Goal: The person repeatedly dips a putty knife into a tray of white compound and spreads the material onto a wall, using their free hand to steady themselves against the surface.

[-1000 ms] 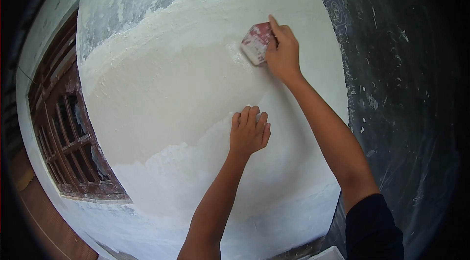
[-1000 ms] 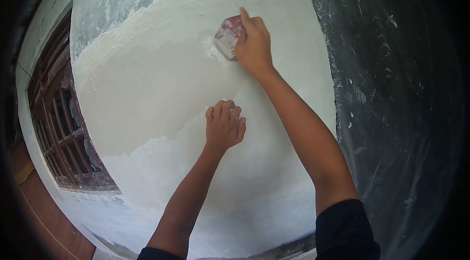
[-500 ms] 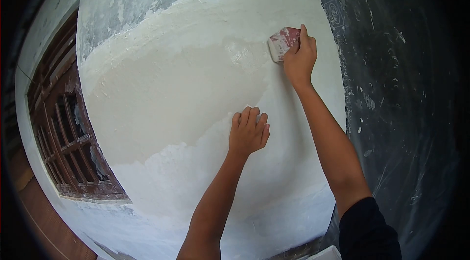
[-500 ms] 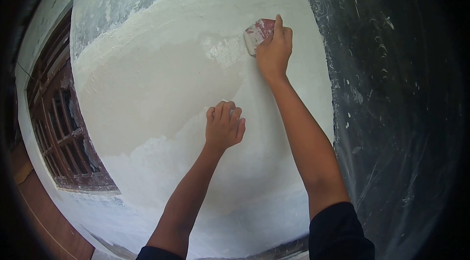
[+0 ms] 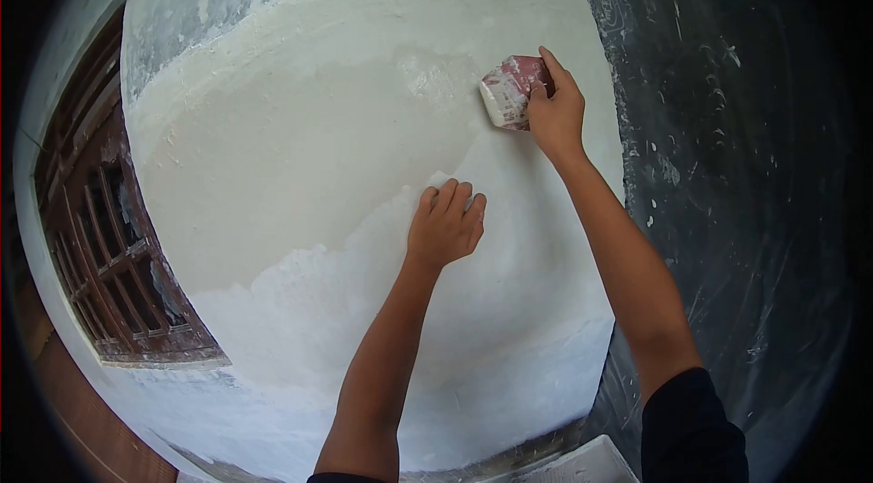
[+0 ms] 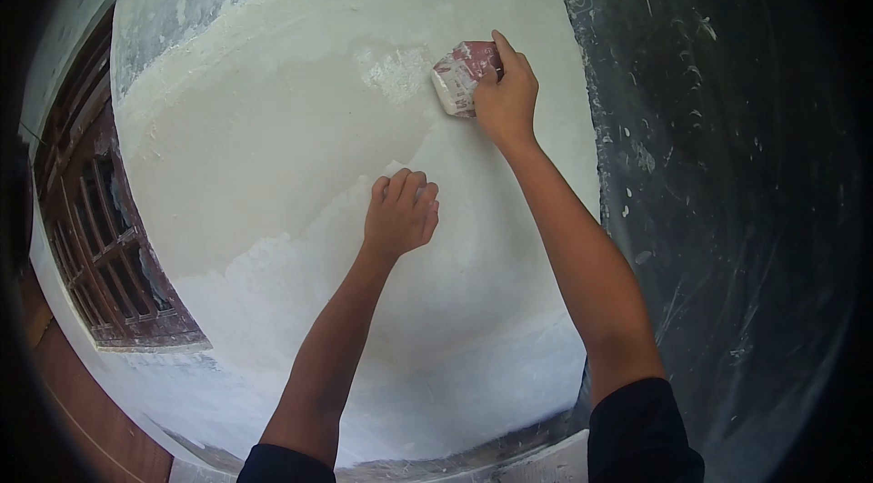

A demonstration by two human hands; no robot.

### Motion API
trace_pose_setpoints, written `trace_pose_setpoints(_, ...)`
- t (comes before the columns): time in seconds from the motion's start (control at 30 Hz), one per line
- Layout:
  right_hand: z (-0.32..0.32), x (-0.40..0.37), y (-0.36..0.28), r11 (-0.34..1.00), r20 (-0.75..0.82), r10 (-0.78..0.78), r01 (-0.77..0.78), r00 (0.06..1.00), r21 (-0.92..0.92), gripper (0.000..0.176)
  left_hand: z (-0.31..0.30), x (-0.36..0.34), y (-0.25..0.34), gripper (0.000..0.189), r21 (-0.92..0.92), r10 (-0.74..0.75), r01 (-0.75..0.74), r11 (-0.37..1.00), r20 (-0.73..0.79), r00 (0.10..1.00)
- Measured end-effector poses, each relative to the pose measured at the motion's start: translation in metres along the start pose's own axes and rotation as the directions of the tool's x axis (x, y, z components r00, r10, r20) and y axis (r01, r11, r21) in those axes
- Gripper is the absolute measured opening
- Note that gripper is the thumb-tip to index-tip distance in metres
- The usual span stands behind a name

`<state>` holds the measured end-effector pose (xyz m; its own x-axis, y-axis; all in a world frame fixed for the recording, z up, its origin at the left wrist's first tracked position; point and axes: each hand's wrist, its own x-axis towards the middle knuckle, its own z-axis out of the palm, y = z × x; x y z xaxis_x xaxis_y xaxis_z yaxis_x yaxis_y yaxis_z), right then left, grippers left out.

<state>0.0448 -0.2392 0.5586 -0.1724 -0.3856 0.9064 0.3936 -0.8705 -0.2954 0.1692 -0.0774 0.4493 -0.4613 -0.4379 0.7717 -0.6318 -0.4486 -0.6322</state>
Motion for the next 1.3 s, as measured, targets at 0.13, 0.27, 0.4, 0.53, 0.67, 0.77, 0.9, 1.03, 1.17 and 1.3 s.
trace_pose_setpoints(0.13,-0.021,-0.025,0.011,0.991,0.071,0.129,-0.131,0.989,0.023,0.047,0.003,0.001,0.001,0.02,0.045,0.04,-0.039,0.998,-0.003,0.999)
trace_pose_setpoints(0.27,-0.046,-0.057,0.025,0.949,0.192,0.314,-0.315,0.93,-0.023,0.044,0.005,0.001,0.001,0.019,0.077,0.011,-0.009,0.997,-0.024,1.0)
trace_pose_setpoints(0.4,-0.07,-0.087,0.035,0.882,0.244,0.459,-0.471,0.855,-0.008,0.042,0.001,-0.009,0.014,0.02,0.029,-0.008,0.009,1.0,-0.031,0.999)
trace_pose_setpoints(0.53,-0.092,-0.126,0.053,0.895,0.279,0.442,-0.441,0.853,-0.069,0.04,-0.005,-0.041,0.061,0.019,-0.158,-0.085,0.08,0.984,-0.024,0.996)
trace_pose_setpoints(0.67,-0.116,-0.173,0.061,0.851,0.31,0.519,-0.517,0.797,-0.096,0.039,-0.009,-0.083,0.117,0.018,-0.448,-0.121,0.168,0.878,0.131,0.984)
trace_pose_setpoints(0.77,-0.138,-0.219,0.074,0.813,0.337,0.573,-0.569,0.747,-0.121,0.038,-0.013,-0.124,0.167,0.013,-0.589,-0.191,0.35,0.729,0.316,0.929)
trace_pose_setpoints(0.9,-0.176,-0.286,0.09,0.717,0.354,0.689,-0.667,0.633,-0.202,0.037,-0.024,-0.189,0.229,0.009,-0.572,-0.156,0.477,0.667,0.52,0.84)
trace_pose_setpoints(1.03,-0.219,-0.359,0.108,0.612,0.368,0.782,-0.732,0.503,-0.299,0.037,-0.05,-0.248,0.275,0.019,-0.382,-0.105,0.622,0.684,0.791,0.602)
trace_pose_setpoints(1.17,-0.262,-0.426,0.121,0.541,0.353,0.836,-0.742,0.421,-0.397,0.037,-0.081,-0.294,0.311,0.027,-0.176,-0.086,0.717,0.675,0.946,0.314)
trace_pose_setpoints(1.3,-0.304,-0.489,0.125,0.456,0.339,0.884,-0.748,0.32,-0.482,0.039,-0.11,-0.337,0.346,0.026,-0.133,-0.107,0.744,0.655,0.959,0.264)
